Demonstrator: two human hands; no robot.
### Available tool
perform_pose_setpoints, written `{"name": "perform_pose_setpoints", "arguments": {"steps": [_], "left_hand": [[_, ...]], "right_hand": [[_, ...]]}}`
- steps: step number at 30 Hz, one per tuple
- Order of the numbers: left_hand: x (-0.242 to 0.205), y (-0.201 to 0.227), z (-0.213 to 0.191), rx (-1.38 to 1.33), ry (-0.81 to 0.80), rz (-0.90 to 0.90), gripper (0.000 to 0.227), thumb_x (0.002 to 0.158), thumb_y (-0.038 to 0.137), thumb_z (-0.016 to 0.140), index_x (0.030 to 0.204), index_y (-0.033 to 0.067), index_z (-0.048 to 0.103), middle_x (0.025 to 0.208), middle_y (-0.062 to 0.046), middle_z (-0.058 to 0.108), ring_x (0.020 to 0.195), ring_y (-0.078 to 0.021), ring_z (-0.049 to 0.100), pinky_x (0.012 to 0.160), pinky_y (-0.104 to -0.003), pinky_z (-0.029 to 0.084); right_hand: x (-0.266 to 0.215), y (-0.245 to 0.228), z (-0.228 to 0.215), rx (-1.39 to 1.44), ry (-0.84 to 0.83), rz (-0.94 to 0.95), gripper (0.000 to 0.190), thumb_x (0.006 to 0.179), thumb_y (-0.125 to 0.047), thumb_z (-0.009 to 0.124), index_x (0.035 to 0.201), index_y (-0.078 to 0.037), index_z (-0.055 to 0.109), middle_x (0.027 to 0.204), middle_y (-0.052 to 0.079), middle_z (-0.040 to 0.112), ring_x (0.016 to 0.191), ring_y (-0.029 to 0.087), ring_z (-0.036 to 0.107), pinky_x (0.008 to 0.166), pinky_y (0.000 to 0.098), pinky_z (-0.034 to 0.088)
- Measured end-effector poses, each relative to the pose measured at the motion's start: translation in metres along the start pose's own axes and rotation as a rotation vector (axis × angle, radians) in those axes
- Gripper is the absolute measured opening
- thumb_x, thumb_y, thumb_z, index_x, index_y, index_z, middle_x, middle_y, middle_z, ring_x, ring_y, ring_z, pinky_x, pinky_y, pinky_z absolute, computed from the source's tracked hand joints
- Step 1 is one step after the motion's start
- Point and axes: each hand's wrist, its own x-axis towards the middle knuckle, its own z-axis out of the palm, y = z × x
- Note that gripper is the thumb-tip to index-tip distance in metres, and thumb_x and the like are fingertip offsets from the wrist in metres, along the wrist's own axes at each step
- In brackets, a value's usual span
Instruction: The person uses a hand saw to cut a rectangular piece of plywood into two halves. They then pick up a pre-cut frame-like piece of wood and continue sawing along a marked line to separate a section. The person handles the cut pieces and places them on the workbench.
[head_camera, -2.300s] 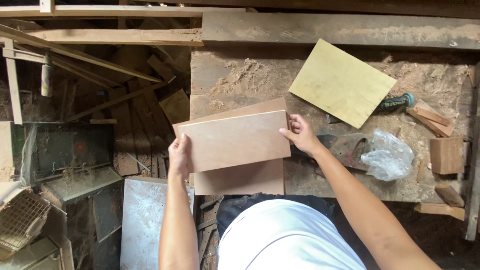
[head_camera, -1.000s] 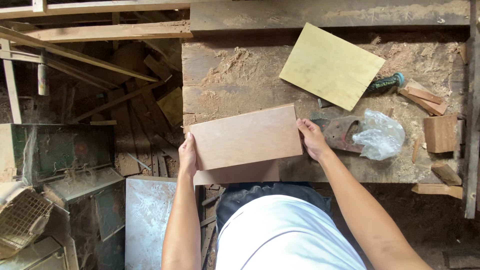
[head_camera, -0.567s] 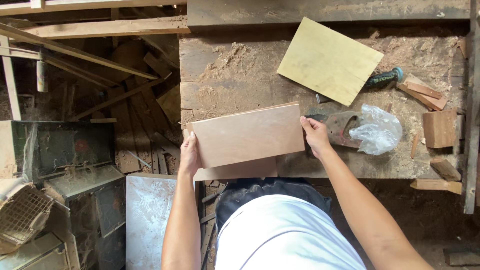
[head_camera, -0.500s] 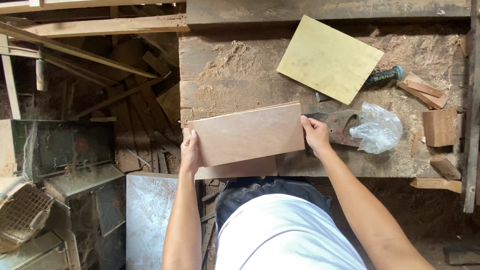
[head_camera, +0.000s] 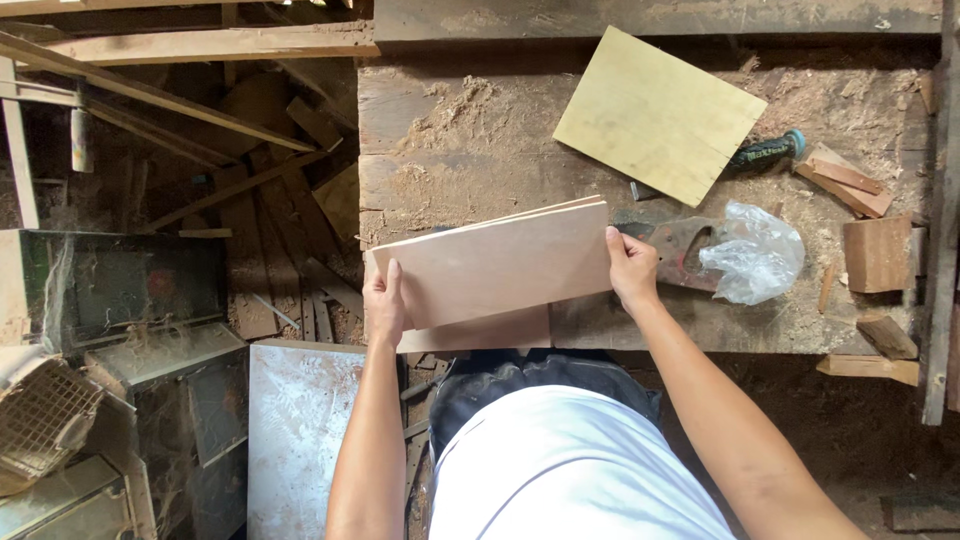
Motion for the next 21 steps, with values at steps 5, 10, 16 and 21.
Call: {"name": "perform_pose_setpoints", "arguments": {"steps": [5, 10, 16, 21], "left_hand": [[-0.001, 0.008, 0.002, -0.111, 0.072, 0.064, 0.031, 0.101, 0.029, 0.068, 0.113, 0.0008, 0.071, 0.097, -0.002, 0.072, 0.082, -0.0082, 0.062, 0.072, -0.027, 0.052], [-0.001, 0.021, 0.012, -0.083, 0.168, 0.073, 0.030, 0.100, 0.030, 0.068, 0.109, 0.0022, 0.072, 0.096, -0.002, 0.074, 0.080, -0.0081, 0.064, 0.071, -0.026, 0.053], [-0.006, 0.033, 0.017, -0.013, 0.140, 0.076, 0.034, 0.098, 0.030, 0.070, 0.115, 0.0021, 0.070, 0.100, -0.005, 0.073, 0.085, -0.0114, 0.064, 0.076, -0.029, 0.053], [-0.009, 0.029, 0.019, 0.177, 0.110, 0.128, 0.053, 0.094, 0.031, 0.078, 0.127, -0.0046, 0.058, 0.117, -0.014, 0.070, 0.105, -0.0209, 0.066, 0.092, -0.034, 0.054]], "right_hand": [[-0.001, 0.007, 0.007, 0.079, -0.043, -0.015, 0.045, 0.110, -0.032, 0.066, 0.082, 0.004, 0.062, 0.072, -0.008, 0.042, 0.068, 0.004, 0.033, 0.058, 0.0275, 0.028], [-0.004, 0.008, 0.014, 0.062, -0.025, -0.115, 0.036, 0.102, -0.033, 0.066, 0.107, 0.003, 0.072, 0.080, -0.009, 0.063, 0.071, 0.002, 0.049, 0.064, 0.0224, 0.043], [-0.009, -0.002, 0.025, -0.050, 0.012, -0.107, 0.039, 0.106, -0.035, 0.062, 0.102, 0.003, 0.069, 0.076, -0.004, 0.059, 0.071, 0.005, 0.049, 0.065, 0.0259, 0.043], [-0.003, -0.004, 0.031, -0.131, 0.051, -0.095, 0.040, 0.107, -0.036, 0.058, 0.096, 0.001, 0.067, 0.072, 0.000, 0.059, 0.068, 0.008, 0.051, 0.063, 0.0280, 0.044]]}}
